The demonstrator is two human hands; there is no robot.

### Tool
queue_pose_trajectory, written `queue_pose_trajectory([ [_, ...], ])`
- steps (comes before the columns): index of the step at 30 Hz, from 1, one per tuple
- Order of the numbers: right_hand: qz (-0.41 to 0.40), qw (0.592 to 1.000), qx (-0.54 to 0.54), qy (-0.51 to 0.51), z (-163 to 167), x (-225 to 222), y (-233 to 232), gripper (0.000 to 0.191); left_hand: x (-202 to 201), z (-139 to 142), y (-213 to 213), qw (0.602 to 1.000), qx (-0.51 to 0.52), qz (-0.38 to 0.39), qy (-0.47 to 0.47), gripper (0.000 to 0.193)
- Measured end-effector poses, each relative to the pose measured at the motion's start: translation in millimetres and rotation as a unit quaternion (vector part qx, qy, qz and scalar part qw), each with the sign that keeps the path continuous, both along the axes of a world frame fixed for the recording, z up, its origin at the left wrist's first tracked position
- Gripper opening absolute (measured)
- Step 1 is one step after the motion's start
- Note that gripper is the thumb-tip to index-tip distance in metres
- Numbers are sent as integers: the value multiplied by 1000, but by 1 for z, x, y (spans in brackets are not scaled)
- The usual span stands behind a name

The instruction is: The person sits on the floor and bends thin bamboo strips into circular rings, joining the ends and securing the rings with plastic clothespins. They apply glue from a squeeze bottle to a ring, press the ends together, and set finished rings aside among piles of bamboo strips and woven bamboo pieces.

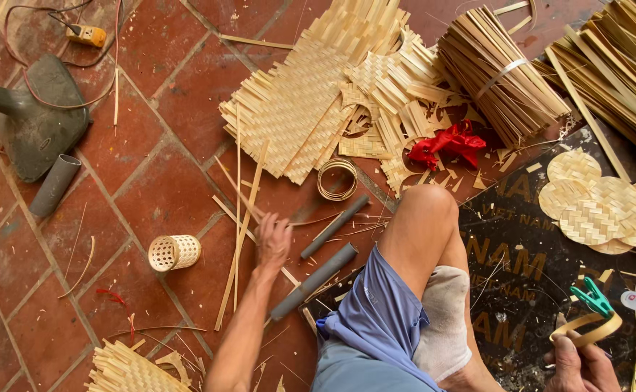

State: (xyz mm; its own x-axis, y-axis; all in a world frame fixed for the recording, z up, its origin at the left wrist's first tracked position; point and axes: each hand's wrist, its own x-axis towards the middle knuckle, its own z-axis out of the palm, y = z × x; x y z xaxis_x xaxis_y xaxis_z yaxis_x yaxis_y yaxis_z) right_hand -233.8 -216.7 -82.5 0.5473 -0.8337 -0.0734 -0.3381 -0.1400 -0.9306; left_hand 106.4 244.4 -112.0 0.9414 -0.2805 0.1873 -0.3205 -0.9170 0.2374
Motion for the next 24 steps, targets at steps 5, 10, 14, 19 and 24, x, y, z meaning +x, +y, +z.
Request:
queue_pose_trajectory([
  [5, 25, 997, -25, 71, 14, 13, 8, 23, -18, 4, 51, 996, -62, 39, 44, 14],
  [10, 65, 998, -2, 13, 11, 21, 16, 22, -37, 15, 78, 995, -47, 58, 65, 10],
  [14, 98, 995, 6, -23, -8, 23, 16, 20, -58, 15, 95, 988, -118, 77, 65, 13],
  [19, 153, 987, -12, 39, -27, 18, 1, 23, -74, 30, 124, 1000, -25, 7, 5, 33],
  [24, 141, 988, 14, -62, -55, 27, -10, 22, -49, 71, 129, 999, -29, 9, -23, 14],
])
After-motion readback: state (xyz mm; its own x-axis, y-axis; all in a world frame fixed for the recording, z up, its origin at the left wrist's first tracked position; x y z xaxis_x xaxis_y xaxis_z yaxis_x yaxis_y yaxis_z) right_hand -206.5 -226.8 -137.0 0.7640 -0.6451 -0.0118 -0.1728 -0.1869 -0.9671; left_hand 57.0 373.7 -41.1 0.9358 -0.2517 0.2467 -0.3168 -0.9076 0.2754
